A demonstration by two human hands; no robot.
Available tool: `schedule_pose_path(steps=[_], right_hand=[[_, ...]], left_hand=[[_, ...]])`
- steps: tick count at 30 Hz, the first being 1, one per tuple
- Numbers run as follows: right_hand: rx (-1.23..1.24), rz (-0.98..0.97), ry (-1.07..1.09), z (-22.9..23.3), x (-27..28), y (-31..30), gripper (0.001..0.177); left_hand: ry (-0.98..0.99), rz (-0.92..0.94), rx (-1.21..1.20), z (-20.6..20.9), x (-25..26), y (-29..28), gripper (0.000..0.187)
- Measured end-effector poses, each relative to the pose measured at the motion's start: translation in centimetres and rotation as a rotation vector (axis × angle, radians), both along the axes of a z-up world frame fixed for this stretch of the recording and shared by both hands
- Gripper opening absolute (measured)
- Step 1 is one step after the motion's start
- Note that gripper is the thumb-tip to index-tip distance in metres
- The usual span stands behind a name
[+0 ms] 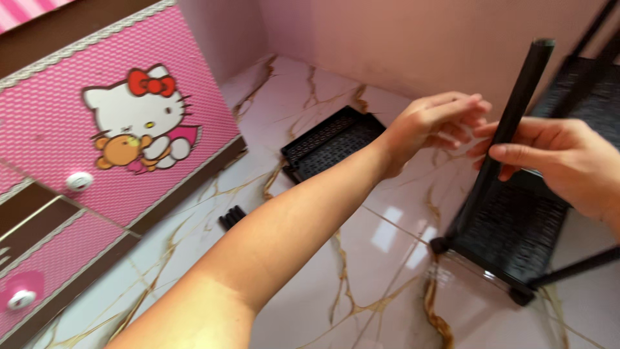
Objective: The person assembles a black plastic multi-tier rack by inserting vertical poles into the corners of perforated trays and stacking them. They handle the trays and poles by hand, securing each layer before adding the next.
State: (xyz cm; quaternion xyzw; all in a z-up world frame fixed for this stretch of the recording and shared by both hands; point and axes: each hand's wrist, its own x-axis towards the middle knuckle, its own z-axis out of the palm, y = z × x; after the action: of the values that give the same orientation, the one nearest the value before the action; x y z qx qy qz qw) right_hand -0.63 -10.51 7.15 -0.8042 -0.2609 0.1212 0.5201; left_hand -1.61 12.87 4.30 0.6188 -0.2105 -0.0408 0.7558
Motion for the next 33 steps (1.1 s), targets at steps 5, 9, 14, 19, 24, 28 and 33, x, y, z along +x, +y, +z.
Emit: schedule_pose_path(steps=[5,9,14,19,24,28,33], right_hand=[[0.082,0.049,0.123,1.8,-0.4,-4.1,0.04],[0.018,0.028,0.027,2.7,-0.6,-6.9,0.04],[0.003,-0.047,-0.145,3.6,2.1,-11.8,0.042],[0.048,-0.088,-0.249,4.7,3.9,-16.7,0.044],[0.105,-0.172,-0.316,6.0,2.2,-18.4,0.04],[0.158,-0.237,-0.305,6.9,0.7,-18.2,0.036],[0.206,-0.242,-0.364,8.0,0.4,-18.4,0.033]], left_hand=[[0.05,-0.063,0.052,-1.0,-0.3,-2.3,0.042],[0.018,-0.183,0.114,-0.2,-0.1,-2.8,0.035],[0.157,-0.479,0.538,1.1,-1.4,-2.3,0.042],[0.396,-0.749,0.89,-1.7,-2.5,-4.7,0.05],[0.423,-0.716,0.939,-7.3,-2.9,-10.1,0.064],[0.53,-0.71,0.734,-11.2,-3.7,-15.3,0.077],[0.635,-0.395,0.298,-13.3,-4.9,-20.0,0.08]])
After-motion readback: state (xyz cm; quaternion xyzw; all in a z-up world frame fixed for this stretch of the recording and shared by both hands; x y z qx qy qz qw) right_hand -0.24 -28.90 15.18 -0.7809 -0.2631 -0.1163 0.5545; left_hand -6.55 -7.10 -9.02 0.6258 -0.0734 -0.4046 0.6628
